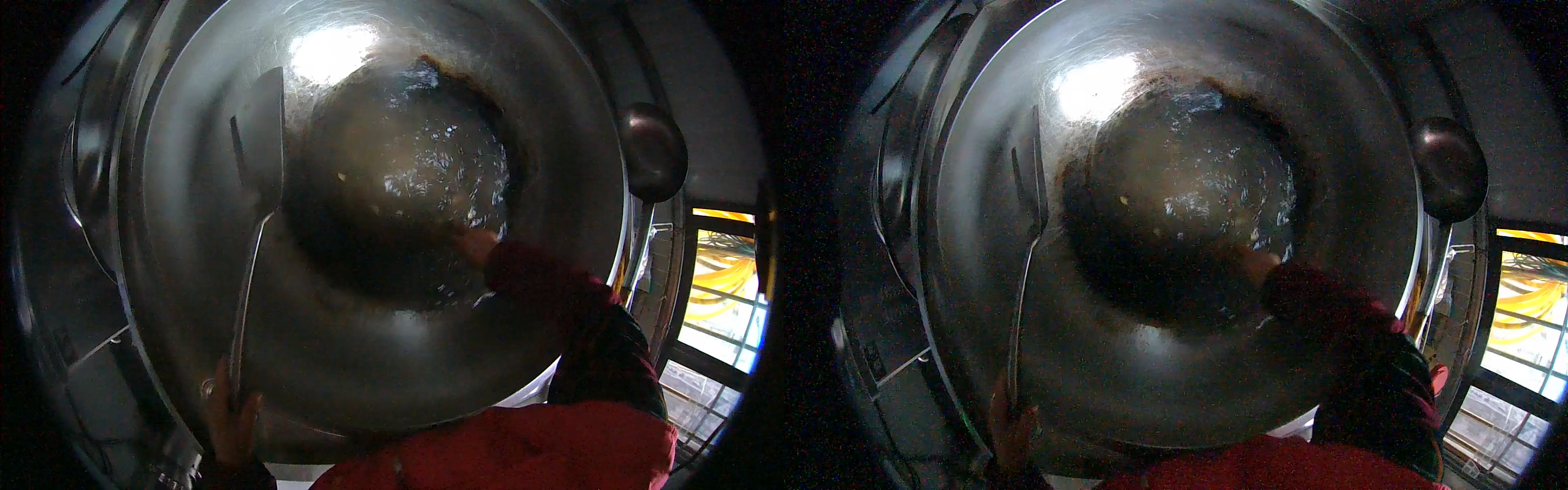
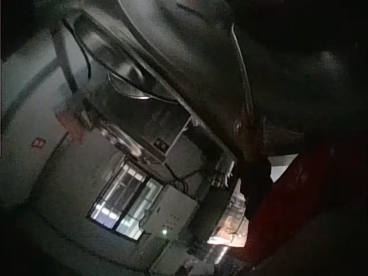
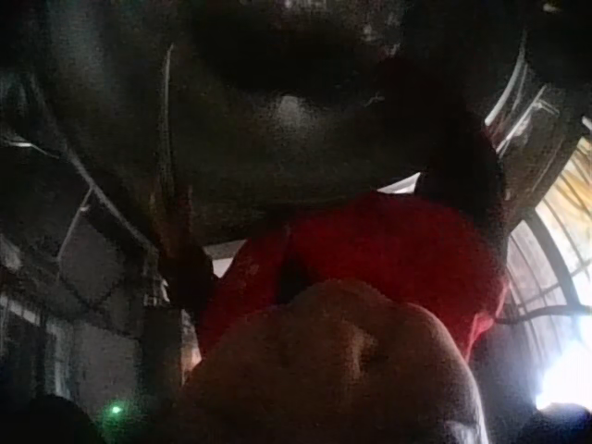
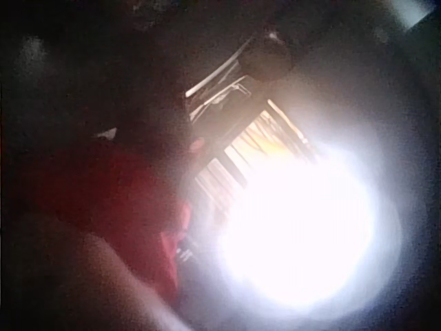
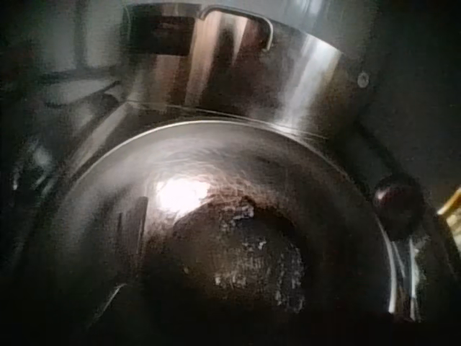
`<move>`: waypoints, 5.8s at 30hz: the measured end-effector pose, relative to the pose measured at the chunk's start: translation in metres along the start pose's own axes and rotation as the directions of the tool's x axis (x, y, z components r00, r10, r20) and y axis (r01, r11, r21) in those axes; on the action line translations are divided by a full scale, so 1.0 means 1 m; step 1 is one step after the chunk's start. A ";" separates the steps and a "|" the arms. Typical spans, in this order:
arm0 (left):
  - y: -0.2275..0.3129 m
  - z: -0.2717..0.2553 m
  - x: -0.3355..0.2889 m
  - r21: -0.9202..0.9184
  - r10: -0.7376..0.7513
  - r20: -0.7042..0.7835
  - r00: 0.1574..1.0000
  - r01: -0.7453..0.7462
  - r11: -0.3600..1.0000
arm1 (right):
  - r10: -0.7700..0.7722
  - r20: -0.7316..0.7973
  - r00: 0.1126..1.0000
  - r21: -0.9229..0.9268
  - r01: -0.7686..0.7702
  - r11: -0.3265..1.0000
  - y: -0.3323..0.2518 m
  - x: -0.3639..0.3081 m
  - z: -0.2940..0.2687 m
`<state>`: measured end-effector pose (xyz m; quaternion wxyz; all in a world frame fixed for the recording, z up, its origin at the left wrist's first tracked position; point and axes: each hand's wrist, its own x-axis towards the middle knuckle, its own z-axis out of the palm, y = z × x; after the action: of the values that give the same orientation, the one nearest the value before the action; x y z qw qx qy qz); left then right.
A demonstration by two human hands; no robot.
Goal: The person cleans a large metal wok in a commercial kitchen. They use a spatula and a brush to scrub the interior, then scoop out liquid with a ladle and rinse the wok with water from a tap. The person also uses a small broom to sweep the wok's surface.
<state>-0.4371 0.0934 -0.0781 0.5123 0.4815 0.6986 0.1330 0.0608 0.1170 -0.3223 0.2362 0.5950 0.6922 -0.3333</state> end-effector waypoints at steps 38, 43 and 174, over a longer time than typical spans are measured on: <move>-0.055 0.010 0.042 0.183 0.450 0.012 0.893 -0.445 0.877 | -0.021 -0.296 0.955 0.890 0.268 -0.370 -0.057 -0.137 -0.088; -0.048 0.012 0.035 0.312 0.427 -0.024 0.904 -0.399 0.862 | -0.085 -0.848 0.523 0.529 0.826 -0.192 -0.092 -0.283 -0.236; 0.113 0.396 -0.139 -0.330 0.362 0.837 0.410 -0.150 0.932 | 0.751 -0.123 0.649 0.746 0.559 -0.361 -0.139 -0.481 0.139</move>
<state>-0.0408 -0.0836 -0.0936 0.8195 0.5257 0.2281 0.0099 0.0019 -0.3163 -0.0425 -0.6292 0.6468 0.0267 -0.4302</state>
